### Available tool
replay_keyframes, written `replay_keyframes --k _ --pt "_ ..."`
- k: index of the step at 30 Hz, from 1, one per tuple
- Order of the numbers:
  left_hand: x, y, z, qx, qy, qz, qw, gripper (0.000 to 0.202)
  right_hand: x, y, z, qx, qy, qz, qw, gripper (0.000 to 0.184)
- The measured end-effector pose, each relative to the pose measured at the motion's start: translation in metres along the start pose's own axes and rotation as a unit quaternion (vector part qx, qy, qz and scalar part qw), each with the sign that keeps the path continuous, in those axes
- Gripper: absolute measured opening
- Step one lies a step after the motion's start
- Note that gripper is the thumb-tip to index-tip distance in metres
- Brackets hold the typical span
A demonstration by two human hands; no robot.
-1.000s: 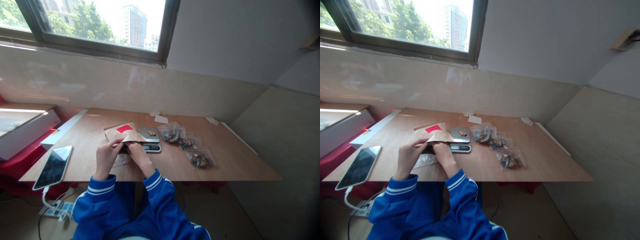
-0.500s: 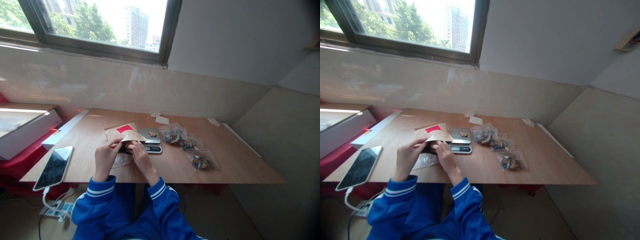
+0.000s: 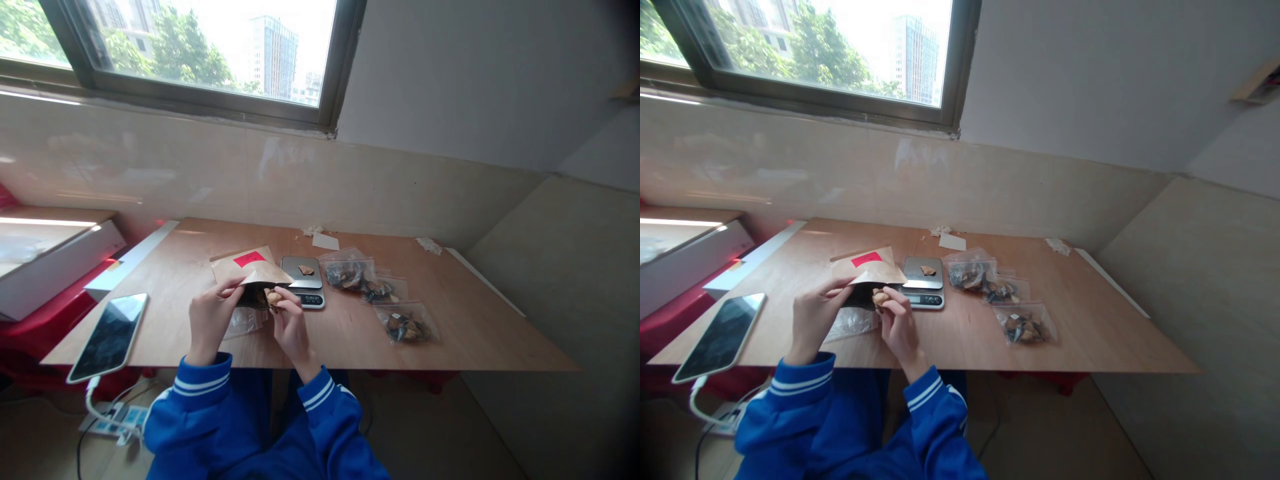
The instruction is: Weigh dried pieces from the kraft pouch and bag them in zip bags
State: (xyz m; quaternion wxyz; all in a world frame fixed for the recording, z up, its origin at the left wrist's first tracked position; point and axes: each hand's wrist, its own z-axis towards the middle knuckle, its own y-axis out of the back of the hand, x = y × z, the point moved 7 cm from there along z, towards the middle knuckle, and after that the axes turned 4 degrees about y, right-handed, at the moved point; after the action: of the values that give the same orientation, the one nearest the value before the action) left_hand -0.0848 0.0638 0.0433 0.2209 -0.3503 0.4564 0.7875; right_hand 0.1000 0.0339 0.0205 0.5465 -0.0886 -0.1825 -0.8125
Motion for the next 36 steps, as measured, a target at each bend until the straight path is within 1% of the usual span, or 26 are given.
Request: replay_keyframes --k 2,3,4,5,6,7,9,11,14,18,21,25,30,33,36 --pt "0.006 0.004 0.003 -0.007 0.009 -0.008 1.0 0.021 -0.009 0.017 -0.002 -0.107 -0.066 0.012 0.992 0.019" --pt "0.009 0.006 0.004 -0.011 0.014 -0.014 1.0 0.021 -0.018 0.025 -0.005 -0.16 -0.106 0.012 0.981 0.016" --pt "0.013 0.009 0.006 -0.015 0.019 -0.019 1.0 0.022 -0.029 0.031 -0.008 -0.203 -0.15 0.009 0.968 0.015" --pt "0.016 0.011 0.007 -0.02 0.023 -0.024 0.999 0.022 -0.043 0.035 -0.01 -0.228 -0.193 0.004 0.954 0.015" --pt "0.018 0.013 0.008 -0.025 0.026 -0.027 0.999 0.022 -0.059 0.036 -0.013 -0.233 -0.236 -0.002 0.943 0.017" --pt "0.019 0.015 0.009 -0.028 0.028 -0.029 0.999 0.023 -0.076 0.035 -0.014 -0.224 -0.274 -0.009 0.935 0.019" --pt "0.02 0.016 0.009 -0.027 0.029 -0.031 0.999 0.024 -0.109 0.029 -0.016 -0.179 -0.315 -0.023 0.932 0.025" --pt "0.018 0.015 0.008 -0.018 0.024 -0.033 0.999 0.024 -0.133 0.023 -0.016 -0.133 -0.319 -0.042 0.937 0.027" --pt "0.016 0.013 0.007 -0.01 0.012 -0.034 0.999 0.024 -0.153 0.015 -0.015 -0.08 -0.304 -0.067 0.947 0.024" --pt "0.017 0.012 0.007 -0.002 0.011 -0.041 0.999 0.023 -0.162 0.003 -0.016 -0.016 -0.314 -0.05 0.948 0.025" --pt "0.018 0.013 0.008 -0.001 0.015 -0.04 0.999 0.022 -0.164 -0.001 -0.017 0.009 -0.309 -0.052 0.95 0.024" --pt "0.018 0.014 0.008 -0.003 0.015 -0.036 0.999 0.022 -0.164 0.003 -0.018 0.002 -0.295 -0.065 0.953 0.026" --pt "0.019 0.013 0.009 0.003 0.017 -0.039 0.999 0.024 -0.166 0.013 -0.02 -0.009 -0.298 -0.072 0.952 0.026" --pt "0.02 0.013 0.009 0.005 0.017 -0.038 0.999 0.025 -0.164 0.016 -0.019 -0.001 -0.291 -0.052 0.955 0.022" --pt "0.019 0.013 0.008 0.004 0.016 -0.039 0.999 0.025 -0.163 0.018 -0.018 -0.008 -0.292 -0.026 0.956 0.022"
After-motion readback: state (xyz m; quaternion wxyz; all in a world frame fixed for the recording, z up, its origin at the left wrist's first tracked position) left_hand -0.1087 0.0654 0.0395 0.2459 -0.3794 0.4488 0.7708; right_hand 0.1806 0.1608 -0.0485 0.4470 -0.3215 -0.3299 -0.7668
